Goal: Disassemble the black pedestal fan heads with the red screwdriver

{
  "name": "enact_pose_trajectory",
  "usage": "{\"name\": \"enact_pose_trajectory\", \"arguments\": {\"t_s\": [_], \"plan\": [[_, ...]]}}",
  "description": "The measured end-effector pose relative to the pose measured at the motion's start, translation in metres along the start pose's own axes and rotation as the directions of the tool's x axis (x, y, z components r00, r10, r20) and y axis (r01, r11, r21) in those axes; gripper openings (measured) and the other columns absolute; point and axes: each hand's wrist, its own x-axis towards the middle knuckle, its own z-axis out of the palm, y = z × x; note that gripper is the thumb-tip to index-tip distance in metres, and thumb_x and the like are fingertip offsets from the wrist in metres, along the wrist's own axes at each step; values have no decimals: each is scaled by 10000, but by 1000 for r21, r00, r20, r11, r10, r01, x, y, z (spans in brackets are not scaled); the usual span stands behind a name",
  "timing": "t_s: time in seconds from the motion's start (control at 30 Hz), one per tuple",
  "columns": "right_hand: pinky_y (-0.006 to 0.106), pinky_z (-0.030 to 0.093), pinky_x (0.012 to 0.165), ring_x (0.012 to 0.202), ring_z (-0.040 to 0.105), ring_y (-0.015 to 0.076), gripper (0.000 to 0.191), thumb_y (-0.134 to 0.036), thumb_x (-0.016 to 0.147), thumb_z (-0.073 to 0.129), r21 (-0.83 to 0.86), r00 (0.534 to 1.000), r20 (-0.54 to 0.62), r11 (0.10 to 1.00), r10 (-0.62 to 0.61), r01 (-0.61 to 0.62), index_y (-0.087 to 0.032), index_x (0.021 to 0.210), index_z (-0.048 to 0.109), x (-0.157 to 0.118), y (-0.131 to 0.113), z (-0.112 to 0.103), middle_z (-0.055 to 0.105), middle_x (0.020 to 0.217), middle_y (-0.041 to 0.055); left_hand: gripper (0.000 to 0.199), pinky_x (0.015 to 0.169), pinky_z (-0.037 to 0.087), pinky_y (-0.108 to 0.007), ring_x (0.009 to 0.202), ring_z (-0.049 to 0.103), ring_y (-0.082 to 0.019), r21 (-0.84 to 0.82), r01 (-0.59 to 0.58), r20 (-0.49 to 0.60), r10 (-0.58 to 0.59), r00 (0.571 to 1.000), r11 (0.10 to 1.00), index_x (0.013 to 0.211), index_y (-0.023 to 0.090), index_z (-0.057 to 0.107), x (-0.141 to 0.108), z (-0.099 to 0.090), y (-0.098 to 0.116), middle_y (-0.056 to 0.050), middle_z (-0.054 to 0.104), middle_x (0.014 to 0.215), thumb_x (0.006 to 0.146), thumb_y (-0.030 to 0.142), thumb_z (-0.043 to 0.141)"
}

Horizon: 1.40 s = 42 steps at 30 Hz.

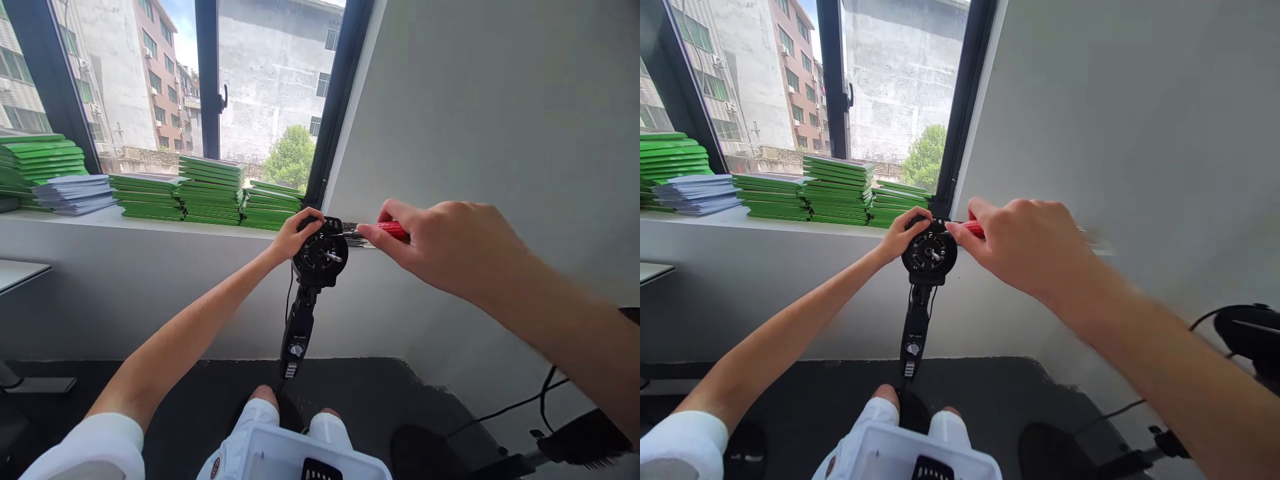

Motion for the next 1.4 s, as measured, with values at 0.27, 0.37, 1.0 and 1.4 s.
{"name": "enact_pose_trajectory", "arguments": {"t_s": [0.27,0.37,1.0,1.4], "plan": [[323,270,543,501,503,208,650,-638,983,190,-124,999,1,991,42,-42,-197,957,667,-4,-6,-3,580,551,70,188,876,452,-282,915,587,-169,18,19,-5,-19,1000,1000,954,203,621,1,0,-1,-15,654,952,923,384,579],[318,297,557,523,525,200,538,-562,987,244,-29,999,24,999,22,-21,-210,986,652,-4,-6,-3,627,600,60,196,882,452,-282,925,585,-173,42,7,-7,-7,1000,999,955,206,621,0,0,0,-14,655,945,928,395,573],[315,265,557,547,551,220,635,-646,986,219,-103,997,-46,993,56,-61,-190,977,660,-2,-13,-4,612,574,91,174,870,455,-278,908,579,-169,33,15,23,-16,1000,999,963,204,616,2,-2,-1,-11,649,941,929,367,564],[316,251,560,545,528,221,593,-655,969,298,-59,997,-37,996,70,-72,-192,1037,663,-6,-14,-1,587,582,82,121,908,473,-291,931,604,-176,43,-9,0,9,1000,999,944,195,620,3,-1,0,-18,668,948,926,301,566]]}}
